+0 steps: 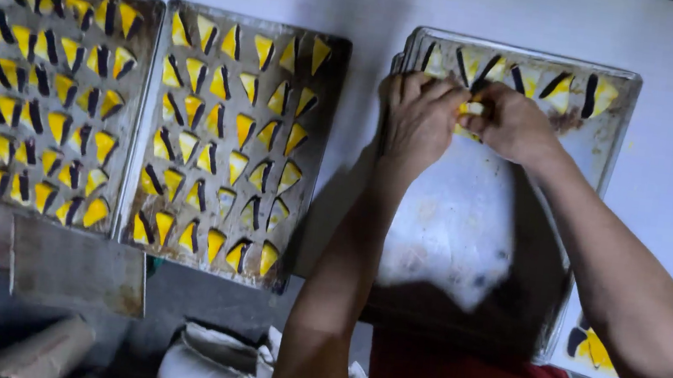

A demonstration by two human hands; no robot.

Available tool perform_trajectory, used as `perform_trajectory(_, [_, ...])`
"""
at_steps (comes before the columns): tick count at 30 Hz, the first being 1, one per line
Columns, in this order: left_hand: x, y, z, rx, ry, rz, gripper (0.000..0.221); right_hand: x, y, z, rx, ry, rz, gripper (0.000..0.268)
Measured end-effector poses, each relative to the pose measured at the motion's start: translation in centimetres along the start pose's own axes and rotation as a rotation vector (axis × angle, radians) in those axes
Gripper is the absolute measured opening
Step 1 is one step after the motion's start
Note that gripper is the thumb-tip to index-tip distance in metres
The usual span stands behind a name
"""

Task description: Arranging small triangular dough pieces onto metal baking trays in an organized grid pattern.

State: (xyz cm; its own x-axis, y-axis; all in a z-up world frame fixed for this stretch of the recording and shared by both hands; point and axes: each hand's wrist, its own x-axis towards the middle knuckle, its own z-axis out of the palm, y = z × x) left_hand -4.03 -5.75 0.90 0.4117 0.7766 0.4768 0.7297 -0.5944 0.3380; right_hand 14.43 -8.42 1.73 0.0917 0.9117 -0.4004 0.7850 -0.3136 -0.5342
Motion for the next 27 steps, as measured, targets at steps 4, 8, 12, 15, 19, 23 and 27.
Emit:
perform_trajectory(4, [-0.9,0.9,1.0,0.006,-0.101,-0.057,0.028,-2.6,0.4,-0.8,0.125,0.044,-0.024,0.042])
perform_trajectory(8, [0.2,3.8,1.1,0.071,-0.077,-0.062,0.037,-1.2,2.7,-0.8,0.208,0.127,-0.116,0.048])
perform_trajectory(12, [-1.3,3.6,5.4,0.031,-0.073,-0.037,0.042,-3.7,3.9,-1.5,0.157,0.147,-0.059,0.041])
perform_trajectory(15, [-0.7,6.5,2.1,0.046,-0.095,0.053,0.045,-6.1,3.0,-2.4,0.234,0.142,-0.088,0.042])
perform_trajectory(19, [-0.6,7.4,7.1,-0.107,-0.141,0.052,0.037,-6.0,6.3,-3.5,0.186,0.161,-0.098,0.066])
perform_trajectory(23, [-0.7,10.0,6.3,-0.096,-0.146,0.066,0.033,-8.0,6.9,-4.5,0.163,0.180,0.056,0.059])
perform_trajectory(27, [-0.1,12.6,6.4,-0.077,-0.172,0.018,0.039,-6.7,10.2,-3.2,0.198,0.317,-0.006,0.057])
